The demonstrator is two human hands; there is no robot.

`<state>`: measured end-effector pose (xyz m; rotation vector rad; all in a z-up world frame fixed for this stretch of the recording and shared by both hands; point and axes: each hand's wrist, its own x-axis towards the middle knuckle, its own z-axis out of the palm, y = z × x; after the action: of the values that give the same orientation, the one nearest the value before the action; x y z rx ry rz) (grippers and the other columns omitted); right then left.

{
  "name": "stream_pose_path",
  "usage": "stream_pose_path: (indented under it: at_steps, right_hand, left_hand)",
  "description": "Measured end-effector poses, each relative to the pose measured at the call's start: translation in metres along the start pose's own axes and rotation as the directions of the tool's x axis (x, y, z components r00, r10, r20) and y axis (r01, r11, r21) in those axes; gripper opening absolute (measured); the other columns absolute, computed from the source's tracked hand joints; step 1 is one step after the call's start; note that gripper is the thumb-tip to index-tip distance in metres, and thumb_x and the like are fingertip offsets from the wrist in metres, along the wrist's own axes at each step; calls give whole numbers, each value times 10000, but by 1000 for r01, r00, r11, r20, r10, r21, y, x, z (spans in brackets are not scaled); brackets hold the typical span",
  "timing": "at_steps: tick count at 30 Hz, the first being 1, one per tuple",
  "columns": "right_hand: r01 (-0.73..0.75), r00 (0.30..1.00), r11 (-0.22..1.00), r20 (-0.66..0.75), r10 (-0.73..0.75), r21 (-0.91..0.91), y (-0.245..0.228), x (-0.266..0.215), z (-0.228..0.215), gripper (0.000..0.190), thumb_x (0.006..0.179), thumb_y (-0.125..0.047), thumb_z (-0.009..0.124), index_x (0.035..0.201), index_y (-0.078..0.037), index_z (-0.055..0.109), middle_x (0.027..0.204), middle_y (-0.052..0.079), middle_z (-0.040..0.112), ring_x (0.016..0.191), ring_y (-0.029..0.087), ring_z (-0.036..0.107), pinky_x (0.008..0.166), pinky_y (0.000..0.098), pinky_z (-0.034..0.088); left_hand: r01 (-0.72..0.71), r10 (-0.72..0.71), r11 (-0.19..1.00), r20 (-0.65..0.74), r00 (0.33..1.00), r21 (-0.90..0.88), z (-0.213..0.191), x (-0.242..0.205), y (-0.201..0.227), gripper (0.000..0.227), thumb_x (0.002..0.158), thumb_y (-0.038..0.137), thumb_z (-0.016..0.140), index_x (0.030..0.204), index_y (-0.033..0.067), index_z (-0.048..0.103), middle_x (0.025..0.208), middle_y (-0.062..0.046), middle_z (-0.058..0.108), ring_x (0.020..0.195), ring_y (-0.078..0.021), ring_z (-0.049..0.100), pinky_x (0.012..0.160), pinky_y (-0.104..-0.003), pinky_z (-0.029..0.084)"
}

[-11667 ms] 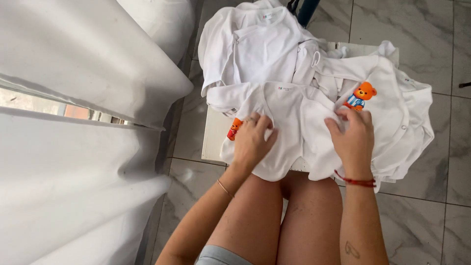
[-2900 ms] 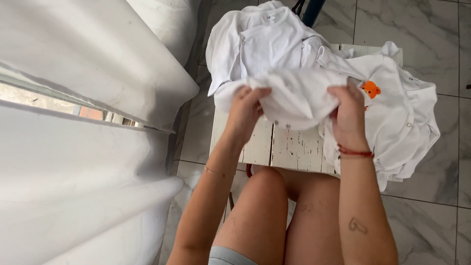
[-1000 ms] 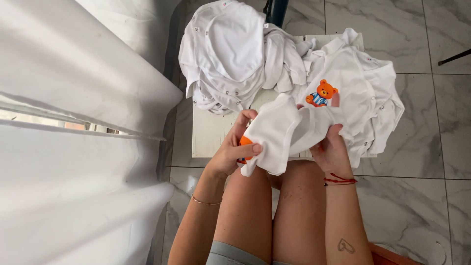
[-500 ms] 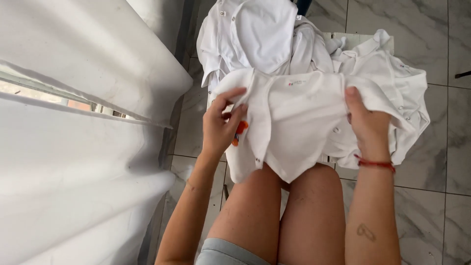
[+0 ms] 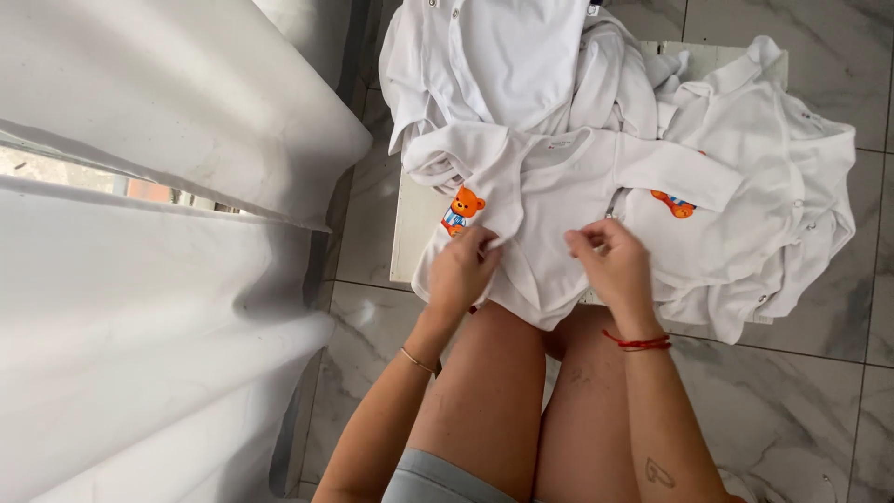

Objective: The person is picking up baby onesies from a pile, unfolding them to inspect, and then stacking them neatly on a small table.

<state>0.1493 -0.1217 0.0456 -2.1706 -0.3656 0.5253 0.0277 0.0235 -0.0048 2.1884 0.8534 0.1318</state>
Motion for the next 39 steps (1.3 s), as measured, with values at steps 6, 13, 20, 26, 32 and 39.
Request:
stream_pose_path:
  at_steps: [6,13,20,26,32,39]
  right_hand:
    - [-99,940,981,306,147,-166,-20,-15,36,270,699,-254,687,878,-63,620,764,104,644,753,259,598,663,353,468]
    - [111,985,967,155,-76,-231,-1,-18,56,312,705,-201,677,992,-108,597,885,61,563,879,254,580,742,325,483]
    - [194,873,970,477,-104,-143,-14,-28,57,434,727,-255,622,1069,-2,533,1029,226,519,1009,379,496,851,427,423]
    - [358,934,921,86,-348,-155,8,10,21,203,764,-70,601,966,-64,613,874,140,502,829,341,544,690,394,458]
    - [359,822,791,-233,-519,-496,-13,74,-34,438,730,38,695,1116,-7,493,1037,113,378,949,377,499,700,466,481]
    - [396,851,729,-75,-520,-559,32,123,-54,132,793,-175,746,852,-77,681,896,68,489,637,168,550,584,308,468]
  left_hand:
    - [-47,-138,952,-564,814,-301,-99,19,-3,102,795,158,587,892,127,574,748,-45,578,681,-198,574,617,-293,476]
    - [-330,283,943,-600,748,34,-74,14,27,290,711,-79,544,926,115,544,873,-13,508,763,-177,539,686,-303,465]
    - [-394,387,900,-74,919,-185,-21,31,58,237,755,-28,517,960,90,529,964,-77,580,837,-302,593,676,-413,503]
    - [-509,551,820,-120,826,262,-3,71,32,308,809,36,477,1055,208,548,1135,9,538,940,-229,578,726,-328,510]
    - [-318,504,797,-274,819,513,-20,72,32,517,739,106,620,1205,151,400,974,-73,503,772,-262,578,599,-367,530]
    - [-267,372,878,-217,903,397,-40,81,30,210,700,63,607,796,68,420,809,-130,409,630,-307,471,299,-403,353]
